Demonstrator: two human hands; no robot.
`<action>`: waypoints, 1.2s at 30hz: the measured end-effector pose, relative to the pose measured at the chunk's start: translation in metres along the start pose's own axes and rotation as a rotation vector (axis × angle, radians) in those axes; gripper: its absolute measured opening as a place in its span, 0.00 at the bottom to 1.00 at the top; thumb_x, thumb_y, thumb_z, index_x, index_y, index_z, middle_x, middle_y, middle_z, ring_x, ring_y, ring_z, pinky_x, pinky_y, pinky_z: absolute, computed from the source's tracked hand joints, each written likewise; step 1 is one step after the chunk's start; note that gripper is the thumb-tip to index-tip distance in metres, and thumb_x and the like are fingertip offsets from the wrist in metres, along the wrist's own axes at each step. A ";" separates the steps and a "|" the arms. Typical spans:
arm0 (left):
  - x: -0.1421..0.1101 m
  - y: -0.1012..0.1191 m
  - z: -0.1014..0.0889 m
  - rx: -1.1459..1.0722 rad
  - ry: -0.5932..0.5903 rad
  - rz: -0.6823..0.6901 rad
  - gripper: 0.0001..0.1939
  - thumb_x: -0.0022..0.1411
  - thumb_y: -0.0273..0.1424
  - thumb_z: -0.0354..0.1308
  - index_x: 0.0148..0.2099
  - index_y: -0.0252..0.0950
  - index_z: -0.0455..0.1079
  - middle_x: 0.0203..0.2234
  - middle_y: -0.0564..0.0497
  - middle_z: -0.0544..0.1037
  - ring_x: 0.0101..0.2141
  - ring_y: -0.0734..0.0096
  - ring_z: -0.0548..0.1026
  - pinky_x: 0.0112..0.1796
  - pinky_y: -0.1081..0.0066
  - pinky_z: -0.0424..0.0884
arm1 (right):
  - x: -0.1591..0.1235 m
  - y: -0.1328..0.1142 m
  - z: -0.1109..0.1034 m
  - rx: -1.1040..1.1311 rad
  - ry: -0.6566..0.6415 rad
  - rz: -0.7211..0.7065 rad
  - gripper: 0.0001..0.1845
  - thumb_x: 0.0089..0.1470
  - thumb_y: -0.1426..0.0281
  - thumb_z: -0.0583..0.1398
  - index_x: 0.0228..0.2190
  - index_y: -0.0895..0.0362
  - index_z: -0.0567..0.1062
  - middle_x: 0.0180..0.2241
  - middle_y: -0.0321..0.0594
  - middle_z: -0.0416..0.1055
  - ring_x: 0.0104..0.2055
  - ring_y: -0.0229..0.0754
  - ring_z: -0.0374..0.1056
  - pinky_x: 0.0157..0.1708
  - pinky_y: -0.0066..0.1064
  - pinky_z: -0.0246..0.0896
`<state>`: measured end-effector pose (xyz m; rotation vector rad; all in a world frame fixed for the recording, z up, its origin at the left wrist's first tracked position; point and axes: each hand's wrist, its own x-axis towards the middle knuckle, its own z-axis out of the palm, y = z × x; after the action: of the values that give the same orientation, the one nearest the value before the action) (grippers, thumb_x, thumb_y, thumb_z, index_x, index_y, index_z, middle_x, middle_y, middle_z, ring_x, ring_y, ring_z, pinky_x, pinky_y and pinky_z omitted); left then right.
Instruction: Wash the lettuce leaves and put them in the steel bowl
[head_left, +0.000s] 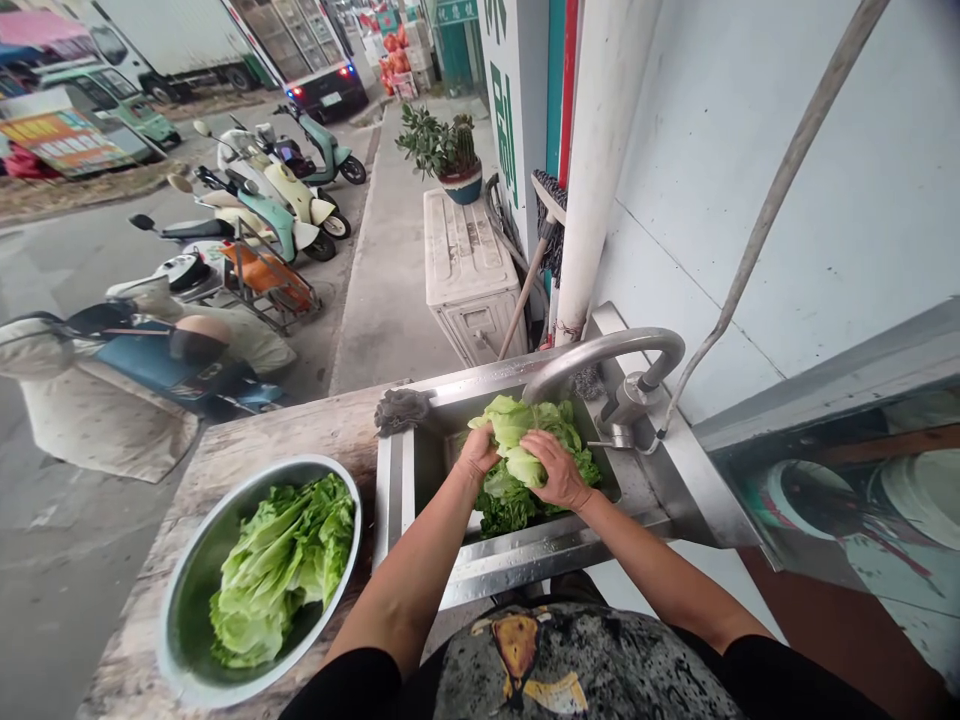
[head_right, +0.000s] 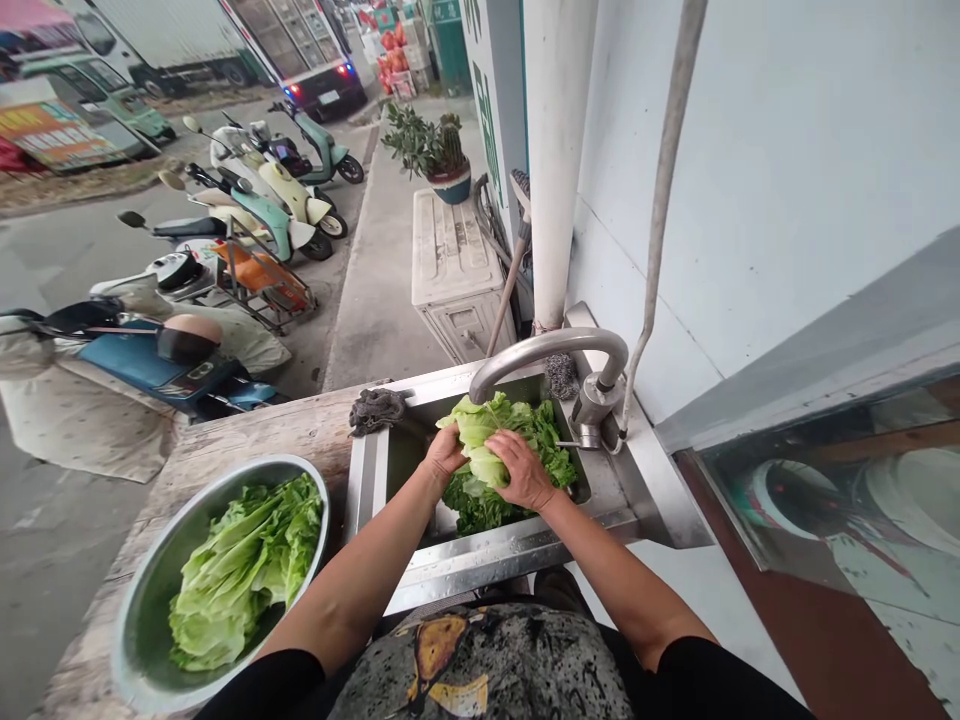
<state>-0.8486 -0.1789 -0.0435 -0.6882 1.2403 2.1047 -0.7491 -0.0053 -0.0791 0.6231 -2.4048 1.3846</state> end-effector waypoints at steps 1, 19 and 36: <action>0.000 -0.001 0.001 0.001 -0.003 -0.028 0.19 0.42 0.30 0.68 0.39 0.36 0.73 0.41 0.40 0.85 0.56 0.44 0.81 0.56 0.53 0.80 | -0.001 -0.001 0.000 0.004 -0.019 -0.011 0.33 0.59 0.64 0.63 0.65 0.57 0.74 0.61 0.54 0.75 0.69 0.60 0.68 0.71 0.60 0.64; -0.003 -0.037 0.031 0.432 0.023 0.317 0.17 0.45 0.29 0.77 0.38 0.35 0.77 0.34 0.49 0.81 0.36 0.68 0.76 0.45 0.69 0.72 | -0.067 0.017 0.000 0.029 0.282 0.417 0.31 0.52 0.66 0.62 0.58 0.59 0.73 0.58 0.58 0.74 0.63 0.60 0.73 0.65 0.52 0.71; -0.030 -0.028 0.043 0.936 -0.121 0.796 0.19 0.45 0.15 0.64 0.37 0.40 0.85 0.63 0.39 0.75 0.69 0.39 0.65 0.72 0.44 0.51 | -0.066 0.001 -0.007 0.171 0.358 0.564 0.35 0.49 0.63 0.63 0.59 0.57 0.73 0.63 0.57 0.74 0.65 0.60 0.74 0.65 0.54 0.72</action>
<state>-0.8135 -0.1369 -0.0204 0.4124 2.4062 1.6870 -0.6921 0.0160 -0.1062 -0.2875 -2.2613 1.7449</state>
